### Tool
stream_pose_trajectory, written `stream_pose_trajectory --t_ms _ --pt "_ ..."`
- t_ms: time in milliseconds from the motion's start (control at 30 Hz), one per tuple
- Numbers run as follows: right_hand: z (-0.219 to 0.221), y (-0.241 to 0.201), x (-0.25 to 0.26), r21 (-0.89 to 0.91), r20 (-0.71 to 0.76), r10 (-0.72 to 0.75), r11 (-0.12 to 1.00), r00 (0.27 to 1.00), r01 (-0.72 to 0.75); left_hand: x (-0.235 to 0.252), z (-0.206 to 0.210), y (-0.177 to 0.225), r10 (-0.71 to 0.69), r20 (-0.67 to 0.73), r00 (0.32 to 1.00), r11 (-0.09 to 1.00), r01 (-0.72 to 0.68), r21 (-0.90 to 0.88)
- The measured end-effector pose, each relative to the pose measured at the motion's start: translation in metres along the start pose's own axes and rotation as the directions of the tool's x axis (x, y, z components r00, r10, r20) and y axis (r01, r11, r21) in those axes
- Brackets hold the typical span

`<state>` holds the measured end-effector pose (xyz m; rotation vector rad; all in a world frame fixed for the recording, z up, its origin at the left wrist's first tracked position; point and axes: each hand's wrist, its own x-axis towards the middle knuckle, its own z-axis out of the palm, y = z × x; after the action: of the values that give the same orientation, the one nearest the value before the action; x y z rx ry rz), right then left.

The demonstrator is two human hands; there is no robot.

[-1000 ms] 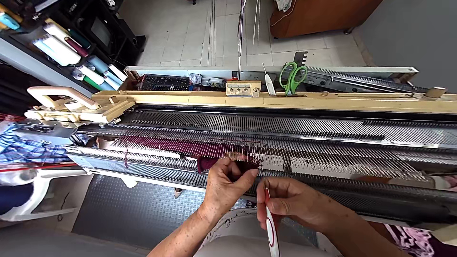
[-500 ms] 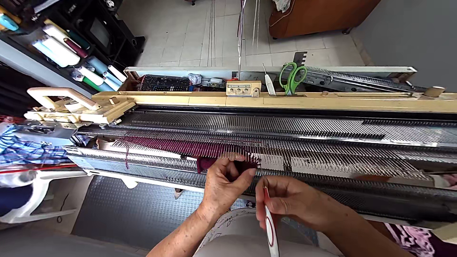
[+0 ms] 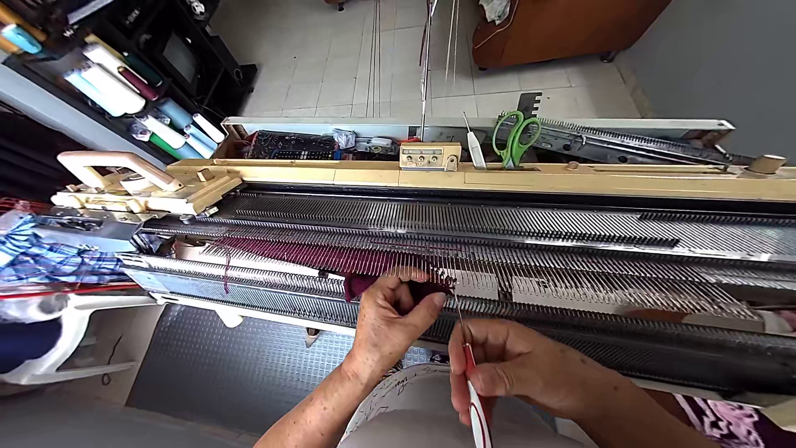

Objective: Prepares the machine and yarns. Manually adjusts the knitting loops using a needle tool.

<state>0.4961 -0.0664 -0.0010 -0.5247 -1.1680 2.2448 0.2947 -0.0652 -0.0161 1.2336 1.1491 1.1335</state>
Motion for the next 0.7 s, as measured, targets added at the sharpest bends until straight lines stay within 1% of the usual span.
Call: stream_pose_trajectory --t_ms 67,167,233,267,367,433,533,700 --pt "0.01 -0.004 -0.012 -0.011 0.034 -0.019 1.0 0.999 0.019 0.0 0.003 0.0 0.02 -0.009 1.0 1.0 -0.02 0.013" --pt "0.014 -0.007 -0.02 -0.006 0.079 -0.006 1.0 0.997 0.007 -0.002 0.007 0.002 0.063 -0.028 0.998 0.997 -0.061 0.038" --pt "0.008 -0.005 -0.014 -0.004 0.066 -0.001 1.0 0.998 0.002 -0.001 0.004 -0.001 0.078 -0.023 0.997 0.997 -0.078 0.022" --pt "0.002 -0.003 -0.006 -0.007 0.034 0.008 1.0 0.999 -0.007 -0.001 0.001 -0.002 0.078 -0.006 0.997 0.997 -0.078 0.008" --pt "-0.008 0.003 0.012 0.009 -0.038 0.046 0.999 0.998 -0.046 -0.001 -0.005 -0.003 0.043 0.028 0.999 0.999 -0.043 -0.003" --pt "0.002 0.001 0.005 -0.022 -0.027 0.014 1.0 1.0 -0.014 0.0 -0.006 -0.002 0.024 0.022 0.999 1.0 -0.024 0.003" --pt "0.012 -0.001 -0.007 -0.022 0.004 -0.016 1.0 1.0 0.016 0.001 -0.005 -0.003 0.034 0.012 0.999 0.999 -0.034 0.023" --pt "0.021 -0.009 -0.018 0.002 0.037 0.012 1.0 0.999 -0.013 -0.004 -0.002 0.0 0.118 -0.015 0.993 0.989 -0.116 0.096"
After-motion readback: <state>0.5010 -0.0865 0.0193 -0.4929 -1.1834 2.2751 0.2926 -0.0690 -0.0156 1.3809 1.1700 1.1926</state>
